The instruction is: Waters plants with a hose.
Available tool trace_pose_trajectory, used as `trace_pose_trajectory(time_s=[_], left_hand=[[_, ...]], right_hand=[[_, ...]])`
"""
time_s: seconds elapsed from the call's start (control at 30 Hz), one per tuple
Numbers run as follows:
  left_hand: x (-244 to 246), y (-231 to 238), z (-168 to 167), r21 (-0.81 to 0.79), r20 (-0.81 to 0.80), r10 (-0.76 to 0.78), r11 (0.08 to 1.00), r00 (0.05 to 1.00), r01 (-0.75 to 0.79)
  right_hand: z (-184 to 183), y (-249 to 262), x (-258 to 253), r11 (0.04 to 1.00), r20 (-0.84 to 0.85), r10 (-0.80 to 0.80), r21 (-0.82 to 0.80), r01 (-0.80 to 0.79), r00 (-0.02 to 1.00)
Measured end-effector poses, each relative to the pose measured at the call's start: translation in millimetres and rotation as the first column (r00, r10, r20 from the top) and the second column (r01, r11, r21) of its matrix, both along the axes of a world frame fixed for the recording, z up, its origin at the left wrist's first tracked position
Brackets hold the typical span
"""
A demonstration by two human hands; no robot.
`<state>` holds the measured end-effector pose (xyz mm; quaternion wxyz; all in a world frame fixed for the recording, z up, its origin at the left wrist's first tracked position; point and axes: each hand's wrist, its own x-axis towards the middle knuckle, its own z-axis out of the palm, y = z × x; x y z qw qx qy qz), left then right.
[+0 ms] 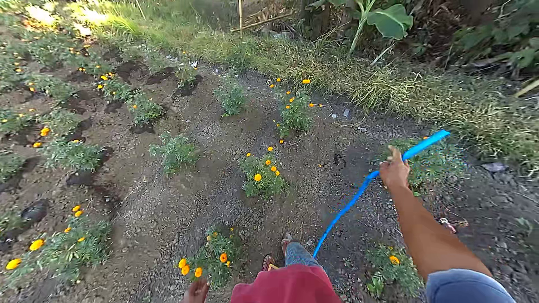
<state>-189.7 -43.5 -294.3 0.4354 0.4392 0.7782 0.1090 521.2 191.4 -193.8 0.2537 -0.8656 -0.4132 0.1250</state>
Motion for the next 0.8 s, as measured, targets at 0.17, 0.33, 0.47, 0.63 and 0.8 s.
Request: trace_pose_trajectory(time_s=[0.17,0.33,0.47,0.63,0.8], left_hand=[[87,145,31,0.099,0.128,-0.197,0.978,0.972,0.186],[234,276,73,0.23,0.261,-0.474,0.876,0.841,0.423],[363,366,79,0.131,0.496,-0.396,0.914,0.773,0.384],[513,505,31,-0.264,0.737,0.25,0.962,0.628,-0.074],[596,586,-12,-0.515,0.72,0.607,0.792,0.337,-0.327]], right_hand=[[8,38,-13,0.95,-0.012,0.3,-0.087,-0.3,0.954],[-18,72,-21,0.935,-0.34,0.349,0.065,-0.348,0.873],[-47,100,-19,0.923,-0.554,0.365,0.112,-0.368,0.748],[-91,144,-24,0.802,-0.645,0.484,0.057,-0.595,0.592],[-123,157,-11,0.794,-0.748,0.402,-0.002,-0.609,0.527]])
